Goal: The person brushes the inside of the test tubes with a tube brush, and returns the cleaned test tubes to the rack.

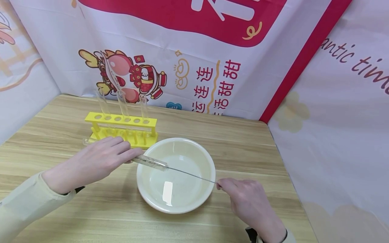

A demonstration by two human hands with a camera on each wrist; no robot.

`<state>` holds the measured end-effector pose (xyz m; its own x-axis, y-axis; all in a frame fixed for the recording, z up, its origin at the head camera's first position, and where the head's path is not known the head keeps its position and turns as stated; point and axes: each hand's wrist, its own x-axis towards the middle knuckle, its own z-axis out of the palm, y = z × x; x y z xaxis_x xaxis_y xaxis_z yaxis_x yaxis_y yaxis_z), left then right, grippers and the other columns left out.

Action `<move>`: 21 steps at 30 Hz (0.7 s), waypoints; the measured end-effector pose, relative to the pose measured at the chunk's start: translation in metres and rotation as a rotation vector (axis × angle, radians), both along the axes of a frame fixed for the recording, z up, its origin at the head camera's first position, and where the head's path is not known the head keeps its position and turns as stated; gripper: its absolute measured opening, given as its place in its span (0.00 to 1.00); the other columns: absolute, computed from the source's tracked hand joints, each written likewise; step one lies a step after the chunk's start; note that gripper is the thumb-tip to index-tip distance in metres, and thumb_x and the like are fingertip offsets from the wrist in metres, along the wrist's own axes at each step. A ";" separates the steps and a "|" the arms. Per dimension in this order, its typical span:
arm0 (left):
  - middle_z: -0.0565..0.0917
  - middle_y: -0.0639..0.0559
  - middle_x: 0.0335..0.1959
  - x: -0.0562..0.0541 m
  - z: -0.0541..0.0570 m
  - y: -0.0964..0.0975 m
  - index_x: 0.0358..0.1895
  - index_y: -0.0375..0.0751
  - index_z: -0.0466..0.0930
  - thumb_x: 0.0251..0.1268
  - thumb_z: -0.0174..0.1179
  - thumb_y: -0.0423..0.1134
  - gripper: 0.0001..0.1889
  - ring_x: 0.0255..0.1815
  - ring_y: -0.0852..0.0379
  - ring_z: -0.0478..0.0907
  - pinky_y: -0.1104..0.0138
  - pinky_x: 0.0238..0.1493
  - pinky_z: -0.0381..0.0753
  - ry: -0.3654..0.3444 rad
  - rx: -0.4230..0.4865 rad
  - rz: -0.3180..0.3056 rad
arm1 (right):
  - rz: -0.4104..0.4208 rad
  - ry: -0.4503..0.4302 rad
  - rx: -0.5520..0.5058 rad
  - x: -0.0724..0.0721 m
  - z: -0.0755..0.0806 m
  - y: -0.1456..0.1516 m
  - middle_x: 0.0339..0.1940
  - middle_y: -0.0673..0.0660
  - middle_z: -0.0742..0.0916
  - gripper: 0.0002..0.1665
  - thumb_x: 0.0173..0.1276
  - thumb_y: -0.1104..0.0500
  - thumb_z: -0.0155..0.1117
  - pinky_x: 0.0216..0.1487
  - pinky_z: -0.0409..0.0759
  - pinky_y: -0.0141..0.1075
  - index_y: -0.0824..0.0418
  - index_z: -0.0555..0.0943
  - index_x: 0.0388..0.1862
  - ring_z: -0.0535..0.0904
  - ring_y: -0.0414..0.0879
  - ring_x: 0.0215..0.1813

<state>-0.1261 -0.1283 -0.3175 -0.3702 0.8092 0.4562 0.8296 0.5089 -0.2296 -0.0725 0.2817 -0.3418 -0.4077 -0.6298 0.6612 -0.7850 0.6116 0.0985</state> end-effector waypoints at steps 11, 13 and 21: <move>0.76 0.50 0.30 0.000 0.001 0.001 0.51 0.42 0.79 0.83 0.32 0.39 0.20 0.28 0.53 0.69 0.65 0.25 0.71 0.036 0.037 -0.021 | -0.015 -0.002 0.012 0.002 0.000 0.003 0.27 0.38 0.85 0.21 0.69 0.66 0.39 0.14 0.66 0.27 0.53 0.82 0.33 0.69 0.32 0.15; 0.76 0.50 0.30 0.000 0.001 0.000 0.52 0.42 0.78 0.82 0.36 0.38 0.18 0.29 0.52 0.69 0.65 0.25 0.72 0.028 0.028 -0.021 | -0.015 -0.001 0.014 0.003 0.000 0.003 0.27 0.39 0.85 0.21 0.69 0.67 0.39 0.14 0.66 0.27 0.53 0.82 0.33 0.69 0.32 0.15; 0.78 0.48 0.32 0.004 0.000 0.000 0.54 0.40 0.77 0.67 0.57 0.31 0.13 0.30 0.50 0.72 0.63 0.27 0.75 0.027 -0.010 -0.009 | -0.015 0.009 0.005 0.005 0.001 0.001 0.26 0.41 0.86 0.23 0.78 0.63 0.38 0.15 0.70 0.27 0.55 0.82 0.32 0.73 0.33 0.16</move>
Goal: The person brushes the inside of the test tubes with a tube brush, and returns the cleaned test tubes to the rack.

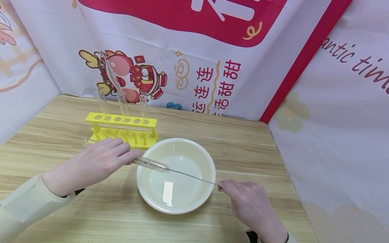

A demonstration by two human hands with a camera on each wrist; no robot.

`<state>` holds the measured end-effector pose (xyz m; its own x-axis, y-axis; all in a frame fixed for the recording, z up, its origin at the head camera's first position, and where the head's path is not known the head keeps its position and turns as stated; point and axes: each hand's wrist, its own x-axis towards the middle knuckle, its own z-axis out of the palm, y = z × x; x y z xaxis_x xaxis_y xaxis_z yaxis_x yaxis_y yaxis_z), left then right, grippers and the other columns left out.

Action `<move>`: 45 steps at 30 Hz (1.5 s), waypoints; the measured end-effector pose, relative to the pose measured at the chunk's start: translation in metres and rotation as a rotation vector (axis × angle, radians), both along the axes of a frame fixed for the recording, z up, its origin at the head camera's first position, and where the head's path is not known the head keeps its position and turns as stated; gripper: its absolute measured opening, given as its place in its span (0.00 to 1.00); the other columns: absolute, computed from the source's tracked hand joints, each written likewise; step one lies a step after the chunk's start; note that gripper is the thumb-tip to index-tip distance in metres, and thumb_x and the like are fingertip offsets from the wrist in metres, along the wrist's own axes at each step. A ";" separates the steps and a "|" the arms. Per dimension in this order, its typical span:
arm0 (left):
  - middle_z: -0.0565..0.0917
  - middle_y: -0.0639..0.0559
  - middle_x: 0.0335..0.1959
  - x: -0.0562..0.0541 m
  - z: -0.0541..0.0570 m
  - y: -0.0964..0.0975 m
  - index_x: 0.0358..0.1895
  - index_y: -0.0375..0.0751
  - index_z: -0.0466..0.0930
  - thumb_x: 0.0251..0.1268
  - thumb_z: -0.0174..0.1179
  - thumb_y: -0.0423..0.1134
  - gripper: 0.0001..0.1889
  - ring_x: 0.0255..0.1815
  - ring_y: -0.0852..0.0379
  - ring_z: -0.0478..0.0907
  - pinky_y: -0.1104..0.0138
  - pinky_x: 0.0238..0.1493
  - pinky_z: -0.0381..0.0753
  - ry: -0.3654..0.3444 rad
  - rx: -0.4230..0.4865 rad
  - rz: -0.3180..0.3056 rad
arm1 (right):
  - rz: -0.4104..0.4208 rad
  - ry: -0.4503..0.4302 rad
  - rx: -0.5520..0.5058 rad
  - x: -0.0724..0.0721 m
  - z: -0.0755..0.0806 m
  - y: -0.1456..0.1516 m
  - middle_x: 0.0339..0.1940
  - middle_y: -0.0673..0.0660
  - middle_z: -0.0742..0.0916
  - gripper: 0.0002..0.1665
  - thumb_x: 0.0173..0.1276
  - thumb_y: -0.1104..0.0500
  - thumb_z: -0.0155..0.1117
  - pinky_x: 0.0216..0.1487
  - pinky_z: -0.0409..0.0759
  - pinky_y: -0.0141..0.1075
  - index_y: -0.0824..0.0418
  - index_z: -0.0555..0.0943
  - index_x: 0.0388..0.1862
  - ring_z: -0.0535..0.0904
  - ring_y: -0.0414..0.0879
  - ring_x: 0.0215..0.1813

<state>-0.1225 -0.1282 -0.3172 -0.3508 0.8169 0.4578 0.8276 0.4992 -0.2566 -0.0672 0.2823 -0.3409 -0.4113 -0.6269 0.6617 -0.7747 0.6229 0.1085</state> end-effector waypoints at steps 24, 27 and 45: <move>0.80 0.46 0.38 0.011 0.000 0.018 0.56 0.41 0.76 0.56 0.72 0.32 0.24 0.37 0.48 0.77 0.59 0.36 0.80 0.002 -0.065 0.016 | 0.004 0.005 -0.030 0.004 0.000 -0.024 0.22 0.41 0.85 0.19 0.57 0.71 0.43 0.13 0.66 0.26 0.54 0.80 0.30 0.74 0.35 0.15; 0.80 0.46 0.37 0.013 0.001 0.025 0.56 0.42 0.76 0.56 0.73 0.34 0.24 0.36 0.48 0.77 0.60 0.36 0.80 0.010 -0.055 0.005 | 0.041 -0.018 -0.040 0.003 0.000 -0.033 0.21 0.41 0.84 0.18 0.56 0.72 0.44 0.13 0.64 0.24 0.55 0.80 0.31 0.72 0.34 0.14; 0.78 0.47 0.32 0.012 0.003 0.039 0.55 0.41 0.76 0.64 0.64 0.31 0.17 0.30 0.50 0.73 0.63 0.30 0.76 0.087 -0.056 -0.003 | 0.037 -0.173 -0.071 0.005 -0.001 -0.065 0.20 0.39 0.82 0.20 0.49 0.74 0.49 0.16 0.60 0.22 0.52 0.79 0.32 0.64 0.29 0.15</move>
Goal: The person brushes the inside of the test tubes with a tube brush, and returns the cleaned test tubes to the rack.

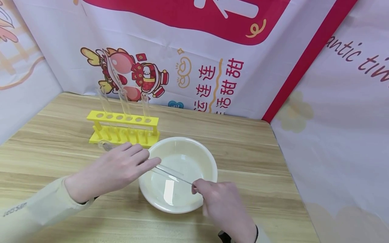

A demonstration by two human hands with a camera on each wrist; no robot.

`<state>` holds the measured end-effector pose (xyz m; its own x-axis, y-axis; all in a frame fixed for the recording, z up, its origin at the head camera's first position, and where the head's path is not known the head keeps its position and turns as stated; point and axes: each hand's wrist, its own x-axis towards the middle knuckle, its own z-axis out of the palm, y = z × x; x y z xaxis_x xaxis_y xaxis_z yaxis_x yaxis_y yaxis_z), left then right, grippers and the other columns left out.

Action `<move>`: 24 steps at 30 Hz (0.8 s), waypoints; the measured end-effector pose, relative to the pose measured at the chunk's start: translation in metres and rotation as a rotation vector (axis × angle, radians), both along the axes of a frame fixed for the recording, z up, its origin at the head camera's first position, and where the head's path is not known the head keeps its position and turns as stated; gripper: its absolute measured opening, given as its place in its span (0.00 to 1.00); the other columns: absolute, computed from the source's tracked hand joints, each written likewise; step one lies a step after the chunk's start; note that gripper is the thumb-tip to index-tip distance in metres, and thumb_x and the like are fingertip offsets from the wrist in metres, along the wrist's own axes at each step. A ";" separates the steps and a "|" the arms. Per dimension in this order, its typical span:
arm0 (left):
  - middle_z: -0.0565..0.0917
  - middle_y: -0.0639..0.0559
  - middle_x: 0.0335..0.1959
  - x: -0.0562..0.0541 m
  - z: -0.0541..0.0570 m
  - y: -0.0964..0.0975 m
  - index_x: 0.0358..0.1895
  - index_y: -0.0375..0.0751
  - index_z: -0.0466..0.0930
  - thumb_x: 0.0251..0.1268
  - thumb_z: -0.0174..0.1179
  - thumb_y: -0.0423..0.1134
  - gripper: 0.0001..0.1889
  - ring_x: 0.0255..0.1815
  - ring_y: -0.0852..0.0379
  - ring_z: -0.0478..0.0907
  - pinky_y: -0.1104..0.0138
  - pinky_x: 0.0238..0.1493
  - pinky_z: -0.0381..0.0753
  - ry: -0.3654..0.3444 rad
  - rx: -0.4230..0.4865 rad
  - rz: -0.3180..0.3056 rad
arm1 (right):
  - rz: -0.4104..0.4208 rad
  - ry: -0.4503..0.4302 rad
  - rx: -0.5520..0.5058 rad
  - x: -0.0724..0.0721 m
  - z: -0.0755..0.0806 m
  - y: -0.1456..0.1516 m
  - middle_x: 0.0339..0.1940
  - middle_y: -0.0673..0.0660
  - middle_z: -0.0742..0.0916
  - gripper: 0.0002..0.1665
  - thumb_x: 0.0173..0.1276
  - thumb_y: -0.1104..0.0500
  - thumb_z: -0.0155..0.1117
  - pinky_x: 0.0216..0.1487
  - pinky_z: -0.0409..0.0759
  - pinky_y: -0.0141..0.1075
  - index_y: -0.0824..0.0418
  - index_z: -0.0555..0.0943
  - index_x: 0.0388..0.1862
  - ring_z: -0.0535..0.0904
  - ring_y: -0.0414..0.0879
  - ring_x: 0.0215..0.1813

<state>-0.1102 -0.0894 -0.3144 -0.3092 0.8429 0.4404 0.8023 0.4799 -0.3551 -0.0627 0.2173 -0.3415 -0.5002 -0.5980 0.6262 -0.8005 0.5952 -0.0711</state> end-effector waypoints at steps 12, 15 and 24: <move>0.80 0.47 0.34 0.001 -0.002 0.003 0.56 0.43 0.78 0.60 0.70 0.34 0.20 0.32 0.49 0.74 0.62 0.33 0.79 -0.017 -0.024 0.026 | -0.030 -0.075 0.001 0.002 0.002 -0.012 0.22 0.39 0.83 0.19 0.49 0.75 0.59 0.17 0.57 0.21 0.50 0.79 0.30 0.63 0.27 0.16; 0.79 0.47 0.33 0.001 -0.002 0.003 0.56 0.43 0.78 0.60 0.70 0.33 0.20 0.31 0.49 0.74 0.62 0.33 0.79 -0.017 -0.017 0.022 | -0.038 -0.048 -0.005 0.001 0.001 -0.011 0.23 0.40 0.84 0.18 0.51 0.74 0.58 0.16 0.60 0.22 0.52 0.80 0.32 0.67 0.28 0.16; 0.81 0.46 0.36 0.001 0.004 0.004 0.56 0.42 0.80 0.60 0.71 0.34 0.20 0.31 0.50 0.76 0.63 0.32 0.80 -0.055 0.025 0.048 | -0.128 0.405 -0.031 -0.007 0.011 -0.019 0.21 0.50 0.78 0.16 0.78 0.64 0.48 0.12 0.62 0.27 0.62 0.83 0.36 0.69 0.42 0.16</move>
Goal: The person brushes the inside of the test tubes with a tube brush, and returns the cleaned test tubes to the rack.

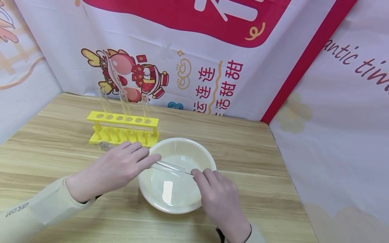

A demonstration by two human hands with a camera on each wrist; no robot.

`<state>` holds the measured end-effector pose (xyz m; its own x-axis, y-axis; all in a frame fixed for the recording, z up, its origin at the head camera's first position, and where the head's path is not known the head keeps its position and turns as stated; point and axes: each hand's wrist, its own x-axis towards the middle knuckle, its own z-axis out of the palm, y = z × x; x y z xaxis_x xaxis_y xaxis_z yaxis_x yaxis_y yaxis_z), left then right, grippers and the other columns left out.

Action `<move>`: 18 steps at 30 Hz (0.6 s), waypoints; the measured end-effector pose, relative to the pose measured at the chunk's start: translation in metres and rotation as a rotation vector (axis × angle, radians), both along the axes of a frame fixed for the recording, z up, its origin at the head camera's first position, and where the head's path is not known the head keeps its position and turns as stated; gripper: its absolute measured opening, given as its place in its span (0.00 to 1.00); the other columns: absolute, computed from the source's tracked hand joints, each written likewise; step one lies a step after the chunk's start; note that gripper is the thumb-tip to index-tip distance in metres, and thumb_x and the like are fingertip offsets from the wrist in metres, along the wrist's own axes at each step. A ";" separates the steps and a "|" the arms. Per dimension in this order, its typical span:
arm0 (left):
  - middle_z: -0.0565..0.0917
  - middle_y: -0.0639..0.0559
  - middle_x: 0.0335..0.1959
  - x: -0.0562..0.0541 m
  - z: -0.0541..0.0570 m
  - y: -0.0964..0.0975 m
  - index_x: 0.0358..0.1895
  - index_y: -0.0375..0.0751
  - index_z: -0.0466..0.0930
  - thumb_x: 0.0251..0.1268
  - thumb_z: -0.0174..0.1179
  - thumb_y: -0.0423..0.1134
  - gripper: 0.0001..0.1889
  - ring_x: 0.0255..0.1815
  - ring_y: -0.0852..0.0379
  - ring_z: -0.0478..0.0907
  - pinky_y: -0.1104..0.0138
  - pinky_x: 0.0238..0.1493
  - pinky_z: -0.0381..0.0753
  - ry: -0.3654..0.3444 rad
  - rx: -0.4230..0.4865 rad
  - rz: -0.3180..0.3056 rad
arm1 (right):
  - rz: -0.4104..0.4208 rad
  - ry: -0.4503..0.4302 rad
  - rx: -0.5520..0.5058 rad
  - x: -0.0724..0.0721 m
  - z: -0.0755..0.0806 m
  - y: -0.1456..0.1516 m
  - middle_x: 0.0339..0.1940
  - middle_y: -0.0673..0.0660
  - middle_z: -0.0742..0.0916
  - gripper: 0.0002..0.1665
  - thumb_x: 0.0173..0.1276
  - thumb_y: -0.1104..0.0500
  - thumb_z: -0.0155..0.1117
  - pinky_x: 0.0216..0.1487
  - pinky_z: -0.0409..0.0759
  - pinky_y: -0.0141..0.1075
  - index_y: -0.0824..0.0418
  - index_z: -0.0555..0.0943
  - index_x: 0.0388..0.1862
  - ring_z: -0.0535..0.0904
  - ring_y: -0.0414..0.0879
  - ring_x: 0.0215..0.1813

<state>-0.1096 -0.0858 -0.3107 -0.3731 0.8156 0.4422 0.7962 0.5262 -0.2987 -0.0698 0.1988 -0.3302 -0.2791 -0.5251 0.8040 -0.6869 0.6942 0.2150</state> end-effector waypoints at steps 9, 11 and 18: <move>0.80 0.47 0.34 0.000 0.001 -0.001 0.54 0.42 0.79 0.61 0.70 0.34 0.18 0.29 0.51 0.74 0.66 0.28 0.76 -0.009 0.019 -0.019 | -0.016 0.326 0.081 -0.009 0.006 -0.001 0.14 0.51 0.71 0.15 0.74 0.66 0.54 0.13 0.59 0.28 0.66 0.81 0.27 0.66 0.43 0.12; 0.80 0.48 0.33 0.001 0.001 -0.001 0.54 0.42 0.79 0.61 0.69 0.33 0.18 0.29 0.52 0.73 0.66 0.28 0.76 -0.007 0.018 -0.028 | -0.007 0.208 0.059 -0.008 0.003 0.001 0.14 0.49 0.72 0.14 0.71 0.68 0.53 0.13 0.58 0.27 0.63 0.80 0.26 0.66 0.41 0.12; 0.77 0.48 0.32 0.001 -0.002 -0.005 0.55 0.43 0.79 0.61 0.67 0.30 0.19 0.28 0.52 0.70 0.66 0.26 0.72 -0.006 0.024 -0.048 | 0.057 -0.220 -0.040 -0.001 -0.004 0.012 0.22 0.43 0.86 0.18 0.53 0.72 0.49 0.13 0.67 0.29 0.55 0.83 0.29 0.73 0.39 0.13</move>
<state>-0.1087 -0.0905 -0.3126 -0.3365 0.8219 0.4596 0.8224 0.4943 -0.2818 -0.0710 0.2107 -0.3343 -0.4212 -0.5141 0.7472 -0.7524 0.6581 0.0287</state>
